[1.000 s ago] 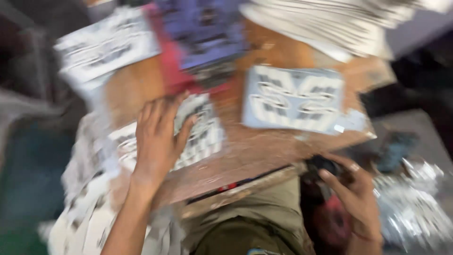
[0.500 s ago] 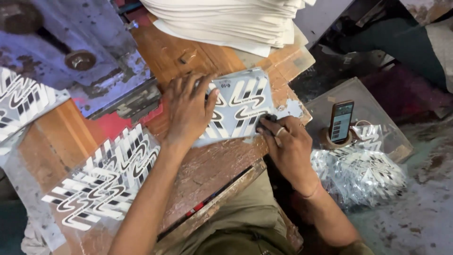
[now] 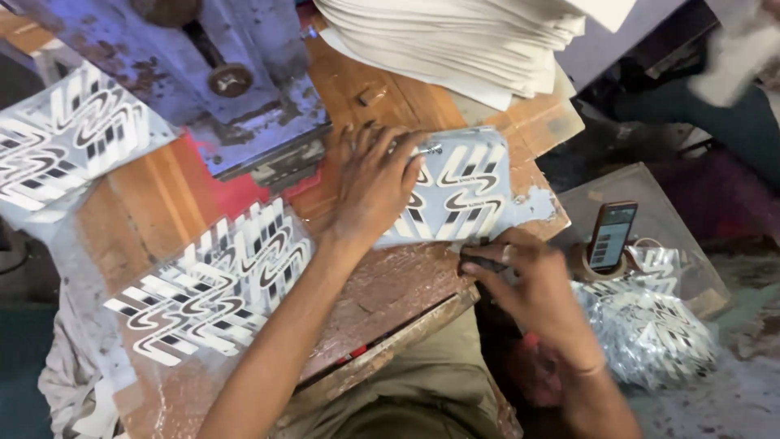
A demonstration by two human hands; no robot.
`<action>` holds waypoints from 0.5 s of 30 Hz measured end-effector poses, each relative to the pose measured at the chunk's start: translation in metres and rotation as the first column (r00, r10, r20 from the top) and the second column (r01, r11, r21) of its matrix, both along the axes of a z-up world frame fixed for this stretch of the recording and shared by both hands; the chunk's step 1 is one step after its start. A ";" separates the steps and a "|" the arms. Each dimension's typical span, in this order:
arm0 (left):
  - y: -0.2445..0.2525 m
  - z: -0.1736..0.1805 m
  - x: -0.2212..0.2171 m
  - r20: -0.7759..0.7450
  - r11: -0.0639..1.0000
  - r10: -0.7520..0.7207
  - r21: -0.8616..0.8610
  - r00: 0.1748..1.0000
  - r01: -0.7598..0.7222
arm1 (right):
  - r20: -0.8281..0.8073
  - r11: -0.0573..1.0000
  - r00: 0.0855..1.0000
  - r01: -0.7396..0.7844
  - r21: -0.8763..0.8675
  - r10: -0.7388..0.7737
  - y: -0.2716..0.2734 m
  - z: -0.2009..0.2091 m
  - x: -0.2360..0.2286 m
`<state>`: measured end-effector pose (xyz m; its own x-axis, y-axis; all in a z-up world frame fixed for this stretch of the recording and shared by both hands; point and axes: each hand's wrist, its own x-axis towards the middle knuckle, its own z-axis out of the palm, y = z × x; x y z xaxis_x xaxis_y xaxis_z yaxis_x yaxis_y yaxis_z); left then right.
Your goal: The person places white sticker sheets onto a white plastic component and presses them down using a blue press machine. They then use a small black tool to rub and smooth the stickers onto the surface of the sheets.
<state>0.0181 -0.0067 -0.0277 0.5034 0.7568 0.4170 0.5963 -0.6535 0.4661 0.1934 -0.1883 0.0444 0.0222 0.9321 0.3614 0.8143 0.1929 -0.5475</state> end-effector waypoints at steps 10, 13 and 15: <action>-0.003 0.007 -0.004 0.077 0.999 -0.006 0.051 0.997 0.002 | 0.251 0.990 0.968 -0.039 0.137 0.004 0.081 -0.006 -0.019; -0.004 0.009 -0.003 0.098 0.999 -0.026 0.029 0.995 0.024 | 0.283 0.989 0.959 -0.026 0.146 -0.016 0.092 -0.012 -0.008; -0.004 0.010 -0.003 0.059 0.999 -0.006 0.050 0.998 0.003 | 0.316 0.986 0.940 0.085 0.144 -0.128 0.111 -0.017 0.010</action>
<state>0.0155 -0.0109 -0.0172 0.4803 0.7318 0.4836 0.5655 -0.6798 0.4670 0.2033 -0.0773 0.0278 -0.0190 0.8770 0.4801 0.9627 0.1456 -0.2280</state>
